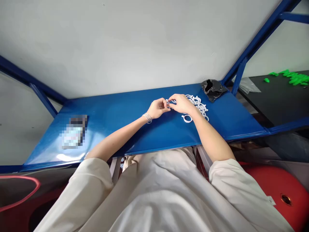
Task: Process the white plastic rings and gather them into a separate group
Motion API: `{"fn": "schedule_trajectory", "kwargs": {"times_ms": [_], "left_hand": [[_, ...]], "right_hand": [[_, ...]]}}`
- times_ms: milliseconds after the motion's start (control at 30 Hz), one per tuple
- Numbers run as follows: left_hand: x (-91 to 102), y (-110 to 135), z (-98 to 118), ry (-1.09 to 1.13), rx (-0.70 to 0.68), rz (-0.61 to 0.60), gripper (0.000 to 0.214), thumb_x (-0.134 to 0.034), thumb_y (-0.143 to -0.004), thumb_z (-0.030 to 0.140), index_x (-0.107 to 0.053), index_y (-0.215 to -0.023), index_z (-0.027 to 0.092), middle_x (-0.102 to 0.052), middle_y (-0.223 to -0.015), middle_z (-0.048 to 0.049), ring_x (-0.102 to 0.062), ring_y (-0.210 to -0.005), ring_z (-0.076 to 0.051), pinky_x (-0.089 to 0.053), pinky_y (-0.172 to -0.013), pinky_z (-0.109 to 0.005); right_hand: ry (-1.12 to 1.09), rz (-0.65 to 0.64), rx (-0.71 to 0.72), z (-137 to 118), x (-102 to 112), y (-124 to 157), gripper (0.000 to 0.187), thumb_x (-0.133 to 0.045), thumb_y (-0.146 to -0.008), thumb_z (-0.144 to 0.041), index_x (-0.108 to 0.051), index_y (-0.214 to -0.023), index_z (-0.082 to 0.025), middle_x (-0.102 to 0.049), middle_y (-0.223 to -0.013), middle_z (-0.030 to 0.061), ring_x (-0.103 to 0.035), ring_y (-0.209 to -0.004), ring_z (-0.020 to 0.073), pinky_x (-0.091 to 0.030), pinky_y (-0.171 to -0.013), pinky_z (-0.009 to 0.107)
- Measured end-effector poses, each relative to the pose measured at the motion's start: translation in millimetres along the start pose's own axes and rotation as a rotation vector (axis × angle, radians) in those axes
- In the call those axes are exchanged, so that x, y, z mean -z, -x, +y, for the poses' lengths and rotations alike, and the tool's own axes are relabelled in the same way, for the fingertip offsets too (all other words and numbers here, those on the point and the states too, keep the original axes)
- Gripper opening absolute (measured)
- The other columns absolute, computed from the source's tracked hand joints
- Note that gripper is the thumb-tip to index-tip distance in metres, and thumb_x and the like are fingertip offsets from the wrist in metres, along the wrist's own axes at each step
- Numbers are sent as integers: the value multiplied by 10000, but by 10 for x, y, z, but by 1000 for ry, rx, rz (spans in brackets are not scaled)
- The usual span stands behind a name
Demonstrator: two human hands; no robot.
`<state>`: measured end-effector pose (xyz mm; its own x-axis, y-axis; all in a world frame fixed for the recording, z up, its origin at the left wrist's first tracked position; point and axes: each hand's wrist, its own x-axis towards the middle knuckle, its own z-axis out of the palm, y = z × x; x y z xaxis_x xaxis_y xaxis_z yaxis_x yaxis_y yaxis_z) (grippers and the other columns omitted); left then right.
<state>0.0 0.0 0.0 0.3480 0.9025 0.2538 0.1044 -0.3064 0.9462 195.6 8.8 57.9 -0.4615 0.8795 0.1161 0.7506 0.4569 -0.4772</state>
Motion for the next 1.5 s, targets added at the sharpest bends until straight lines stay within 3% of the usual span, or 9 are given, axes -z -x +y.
{"fn": "schedule_trajectory", "kwargs": {"times_ms": [167, 333, 533, 633, 800, 967, 1167, 1300, 1500], "left_hand": [[221, 400, 169, 212, -24, 36, 577, -987, -673, 484, -506, -808, 196, -634, -764, 23, -625, -695, -107, -557, -724, -279], [328, 612, 220, 306, 106, 19, 609, -935, -735, 589, -527, -996, 220, -617, -666, 51, -544, -509, -90, -408, -485, -215], [365, 600, 274, 348, 176, -79, 673, -871, -729, 733, -478, -694, 189, -416, -540, 75, -327, -439, -36, -304, -454, -212], [352, 646, 342, 371, 170, -130, 718, -856, -725, 759, -427, -615, 193, -324, -516, 80, -294, -451, -49, -324, -464, -232], [310, 691, 378, 428, 167, -112, 696, -825, -771, 745, -415, -612, 205, -274, -562, 69, -299, -478, -75, -359, -484, -266], [346, 650, 260, 465, 157, -26, 619, -779, -833, 721, -497, -659, 197, -415, -607, 29, -449, -522, -111, -435, -518, -289], [381, 643, 86, 237, 19, 128, 545, -982, -685, 521, -690, -996, 181, -692, -955, -34, -695, -800, -145, -580, -714, -283], [344, 646, 55, 262, 26, 14, 658, -976, -726, 460, -670, -1233, 172, -770, -1079, -98, -781, -958, -228, -630, -873, -367], [356, 624, 19, 315, -4, 93, 559, -960, -746, 476, -755, -1135, 132, -815, -995, -113, -798, -873, -236, -645, -842, -378]], "right_hand": [[-388, 32, 125, -185, -236, 16, 262, -676, -945, -376, -811, -1049, -177, -805, -1072, 85, -689, -865, 200, -499, -796, 316], [-638, -5, 147, -329, -479, 29, 364, -740, -888, -511, -737, -793, -159, -680, -721, 22, -510, -637, 129, -378, -615, 271], [-1175, -388, -7, -480, -537, 92, 373, -817, -801, -484, -604, -754, -182, -419, -578, -74, -308, -480, 65, -237, -463, 217], [-1314, -450, -13, -552, -541, 138, 377, -790, -799, -408, -500, -669, -206, -285, -535, -111, -179, -466, 48, -200, -433, 204], [-1321, -419, 32, -570, -560, 152, 495, -828, -798, -454, -424, -630, -223, -289, -512, -109, -197, -456, 48, -230, -413, 201], [-1238, -208, 18, -503, -603, 83, 460, -870, -796, -550, -586, -743, -191, -473, -559, -62, -403, -467, 76, -351, -428, 209], [-1226, -132, 24, -433, -563, 39, 484, -859, -801, -624, -674, -854, -179, -590, -631, -24, -536, -522, 111, -436, -458, 232], [-1258, -127, 40, -434, -515, 44, 489, -864, -806, -626, -677, -860, -178, -597, -632, -24, -546, -532, 109, -448, -471, 230], [-1266, -116, 34, -405, -543, 19, 499, -874, -796, -628, -684, -853, -169, -587, -602, -28, -536, -500, 108, -438, -455, 234]]}}
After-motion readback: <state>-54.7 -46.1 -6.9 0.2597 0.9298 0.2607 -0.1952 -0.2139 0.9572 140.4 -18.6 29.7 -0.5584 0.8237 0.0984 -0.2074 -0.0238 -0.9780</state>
